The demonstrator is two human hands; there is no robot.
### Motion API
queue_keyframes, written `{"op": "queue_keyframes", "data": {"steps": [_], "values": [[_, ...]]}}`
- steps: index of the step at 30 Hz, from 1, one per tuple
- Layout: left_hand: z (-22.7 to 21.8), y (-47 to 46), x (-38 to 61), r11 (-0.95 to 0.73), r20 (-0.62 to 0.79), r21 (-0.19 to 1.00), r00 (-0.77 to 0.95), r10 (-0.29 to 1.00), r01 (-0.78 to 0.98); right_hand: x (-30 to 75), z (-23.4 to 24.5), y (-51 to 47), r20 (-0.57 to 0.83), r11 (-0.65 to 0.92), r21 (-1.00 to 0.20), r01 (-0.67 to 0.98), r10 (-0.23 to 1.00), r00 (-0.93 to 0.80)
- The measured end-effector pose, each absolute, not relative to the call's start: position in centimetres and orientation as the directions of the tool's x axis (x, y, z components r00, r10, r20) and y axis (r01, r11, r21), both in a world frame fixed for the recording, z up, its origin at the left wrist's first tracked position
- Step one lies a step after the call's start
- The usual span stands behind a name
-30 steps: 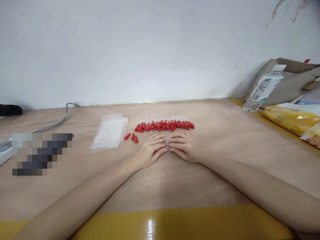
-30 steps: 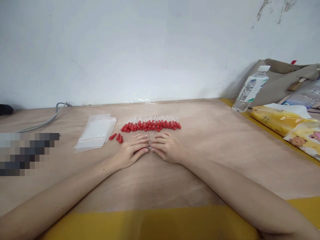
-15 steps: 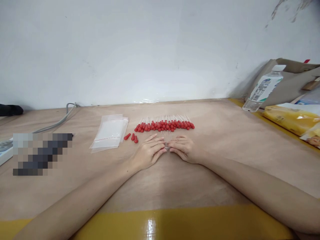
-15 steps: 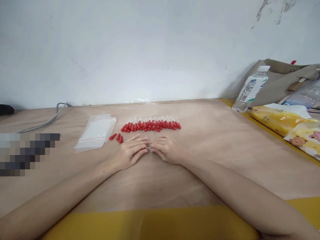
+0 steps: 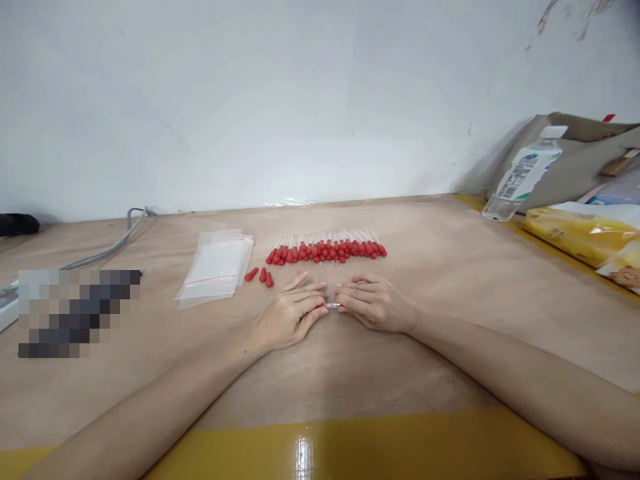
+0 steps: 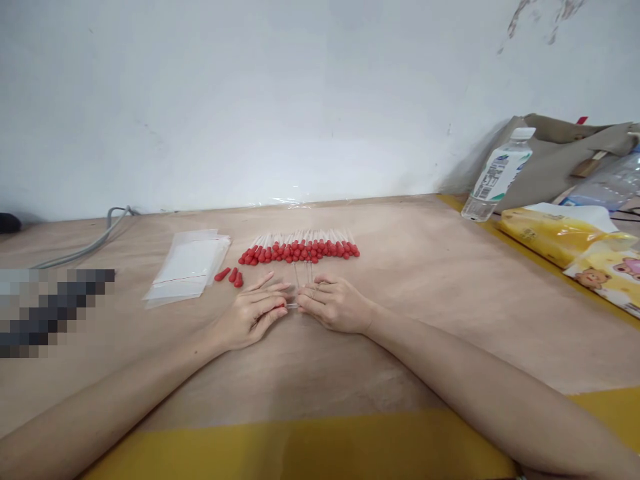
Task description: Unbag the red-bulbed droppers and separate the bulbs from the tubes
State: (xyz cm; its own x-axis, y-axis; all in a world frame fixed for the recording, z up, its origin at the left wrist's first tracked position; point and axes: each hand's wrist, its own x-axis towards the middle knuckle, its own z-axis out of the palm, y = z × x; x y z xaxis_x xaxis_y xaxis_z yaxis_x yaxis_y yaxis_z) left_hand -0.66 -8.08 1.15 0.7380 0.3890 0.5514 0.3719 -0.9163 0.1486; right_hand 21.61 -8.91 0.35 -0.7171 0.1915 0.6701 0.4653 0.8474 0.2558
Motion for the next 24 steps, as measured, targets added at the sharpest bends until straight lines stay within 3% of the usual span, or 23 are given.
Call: {"op": "queue_keyframes", "data": {"steps": [13,15,20,24], "values": [[1.0,-8.1,-1.6,-0.919,0.541,0.193,0.745,0.391,0.343,22.5,0.5,-9.3,0.675,0.845,0.299,0.442,0.141,-0.725],[1.1,-8.0,-2.1,-0.903,0.544,0.205,0.724,0.425,0.377,23.1,0.5,-9.1,0.694,0.831,0.261,0.492,0.193,-0.693],[2.2,-7.3,-3.9,-0.796,0.619,0.189,0.56,0.551,0.575,24.3,0.1,-7.7,0.736,0.689,0.029,0.724,0.475,-0.482],[3.6,-5.5,-5.9,-0.571,0.588,0.306,0.32,0.743,0.762,24.3,-0.4,-6.9,0.7,0.624,-0.075,0.778,0.589,-0.405]]}}
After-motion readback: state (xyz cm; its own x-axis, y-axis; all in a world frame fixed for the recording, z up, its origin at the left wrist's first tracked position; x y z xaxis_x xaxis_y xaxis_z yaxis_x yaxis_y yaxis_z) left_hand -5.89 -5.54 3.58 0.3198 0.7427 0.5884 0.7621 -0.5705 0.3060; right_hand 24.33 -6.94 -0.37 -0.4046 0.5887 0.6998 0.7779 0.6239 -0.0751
